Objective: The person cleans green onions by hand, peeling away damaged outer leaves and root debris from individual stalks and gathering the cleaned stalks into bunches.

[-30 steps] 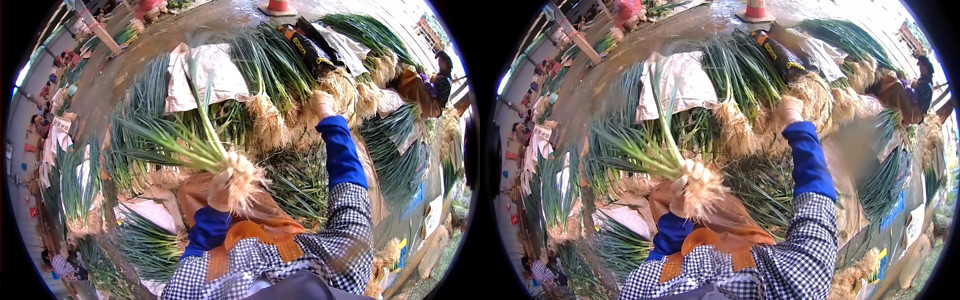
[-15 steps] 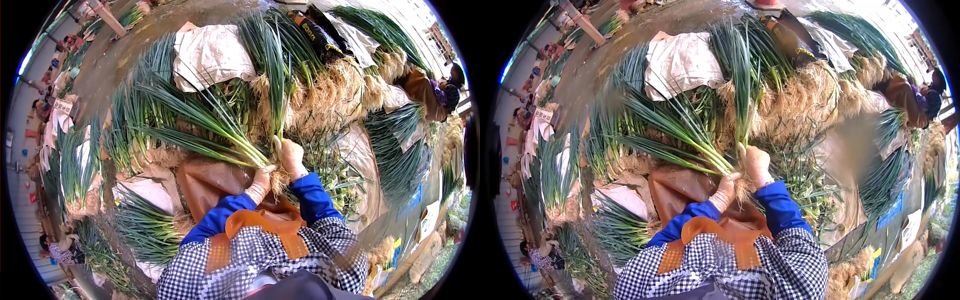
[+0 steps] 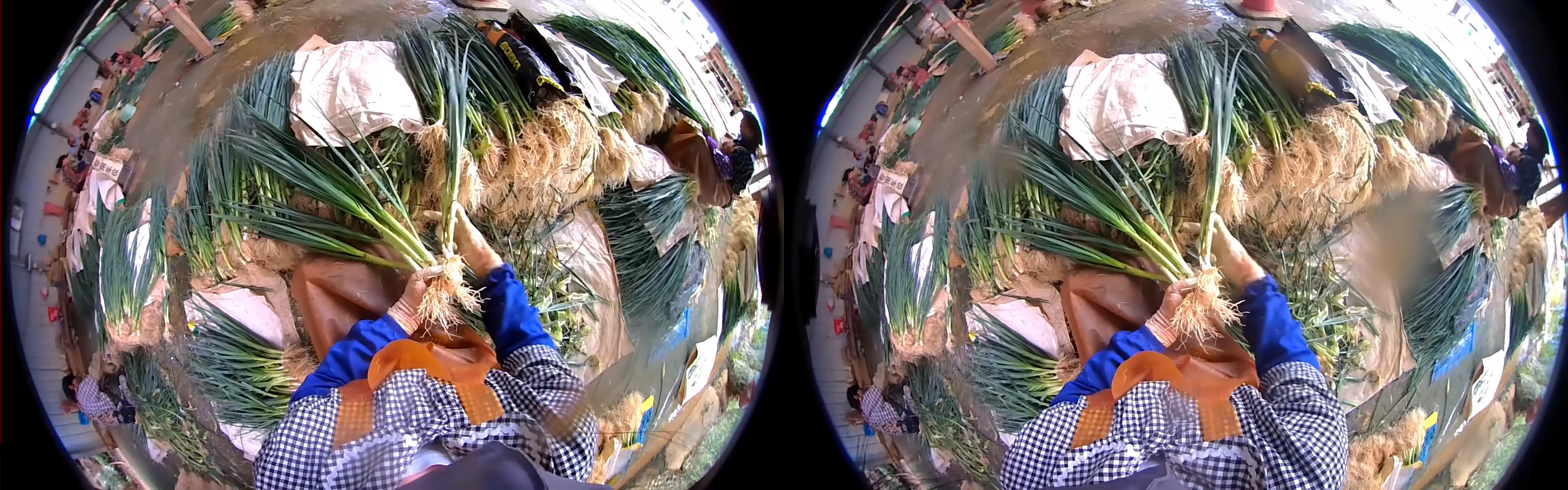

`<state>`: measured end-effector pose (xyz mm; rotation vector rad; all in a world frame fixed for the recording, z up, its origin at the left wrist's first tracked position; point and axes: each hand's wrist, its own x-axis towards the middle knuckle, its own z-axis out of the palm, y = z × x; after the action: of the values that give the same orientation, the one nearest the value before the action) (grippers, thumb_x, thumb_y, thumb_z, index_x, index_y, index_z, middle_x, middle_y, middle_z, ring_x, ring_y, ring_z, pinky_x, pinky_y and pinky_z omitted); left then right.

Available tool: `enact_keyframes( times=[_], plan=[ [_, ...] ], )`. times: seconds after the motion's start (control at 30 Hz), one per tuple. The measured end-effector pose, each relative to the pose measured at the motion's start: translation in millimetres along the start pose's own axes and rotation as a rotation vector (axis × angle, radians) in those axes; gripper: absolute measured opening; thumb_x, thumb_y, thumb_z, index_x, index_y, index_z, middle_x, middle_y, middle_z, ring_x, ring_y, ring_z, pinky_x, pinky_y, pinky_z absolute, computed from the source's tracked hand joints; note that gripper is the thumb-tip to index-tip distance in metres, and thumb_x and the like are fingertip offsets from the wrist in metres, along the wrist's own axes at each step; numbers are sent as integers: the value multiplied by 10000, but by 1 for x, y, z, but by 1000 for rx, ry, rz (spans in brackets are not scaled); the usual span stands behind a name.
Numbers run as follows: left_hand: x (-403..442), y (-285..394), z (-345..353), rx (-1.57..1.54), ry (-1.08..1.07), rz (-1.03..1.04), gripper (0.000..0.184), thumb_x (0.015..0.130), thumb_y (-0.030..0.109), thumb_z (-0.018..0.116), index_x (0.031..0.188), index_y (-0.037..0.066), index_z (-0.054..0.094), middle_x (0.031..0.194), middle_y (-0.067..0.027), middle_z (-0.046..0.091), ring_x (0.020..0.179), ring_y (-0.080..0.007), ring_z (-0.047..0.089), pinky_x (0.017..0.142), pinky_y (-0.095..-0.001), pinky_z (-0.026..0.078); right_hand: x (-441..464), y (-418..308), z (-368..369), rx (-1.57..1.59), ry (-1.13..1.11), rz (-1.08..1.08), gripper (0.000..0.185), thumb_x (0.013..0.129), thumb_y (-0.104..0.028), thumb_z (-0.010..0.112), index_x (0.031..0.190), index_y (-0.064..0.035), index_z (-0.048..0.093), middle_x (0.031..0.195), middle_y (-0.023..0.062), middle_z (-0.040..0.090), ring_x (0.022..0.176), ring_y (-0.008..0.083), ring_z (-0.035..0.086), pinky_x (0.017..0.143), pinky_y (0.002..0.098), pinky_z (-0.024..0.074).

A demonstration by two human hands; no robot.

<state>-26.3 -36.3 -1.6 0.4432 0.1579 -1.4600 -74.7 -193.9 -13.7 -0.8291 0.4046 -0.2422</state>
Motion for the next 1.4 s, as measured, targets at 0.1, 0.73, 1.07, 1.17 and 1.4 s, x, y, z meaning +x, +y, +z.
enact_keyframes(
  times=[0.1, 0.73, 1.07, 1.17, 1.4],
  plan=[
    [-2, 2, -17, -51, -21, -19, 349, 850, 112, 534, 1151, -62, 501, 952, -131, 610, 769, -209, 603, 671, -330, 529, 40, 38, 3, 325, 5, -50, 368, 886, -431, 508, 963, -74, 555, 604, -57, 434, 509, 77, 395, 474, 218, 329],
    [-24, 37, 27, 88, -94, -85, 542, 793, 87, 601, 1285, 37, 380, 1012, -85, 538, 866, -173, 564, 752, -313, 507, -13, -46, 20, -914, 60, -273, 360, 923, -343, 472, 1139, -68, 556, 1036, 69, 624, 873, 158, 583, 802, 294, 468],
    [-24, 77, 44, 180, -31, 184, 285, 788, 60, 581, 1056, 59, 487, 864, -74, 498, 797, -188, 523, 728, -308, 471, 99, -181, -106, -1971, 826, 50, 201, 838, -304, 586, 905, -115, 602, 775, 75, 629, 612, 151, 581, 563, 268, 490],
    [-1, 47, 35, 115, -38, 219, 409, 813, 87, 542, 1201, 17, 431, 1001, -113, 569, 874, -209, 581, 813, -324, 497, 65, -158, -60, -1179, 693, 301, 189, 870, -218, 554, 986, -69, 553, 769, 23, 551, 595, 84, 492, 525, 212, 468],
    [22, -22, -19, 21, 42, -13, 325, 817, 57, 571, 1131, 28, 494, 1025, -97, 584, 936, -243, 591, 868, -389, 484, -42, -3, 0, -710, 397, -112, 213, 815, -239, 661, 729, -68, 567, 611, 21, 519, 556, 120, 504, 505, 284, 412]
  ],
)
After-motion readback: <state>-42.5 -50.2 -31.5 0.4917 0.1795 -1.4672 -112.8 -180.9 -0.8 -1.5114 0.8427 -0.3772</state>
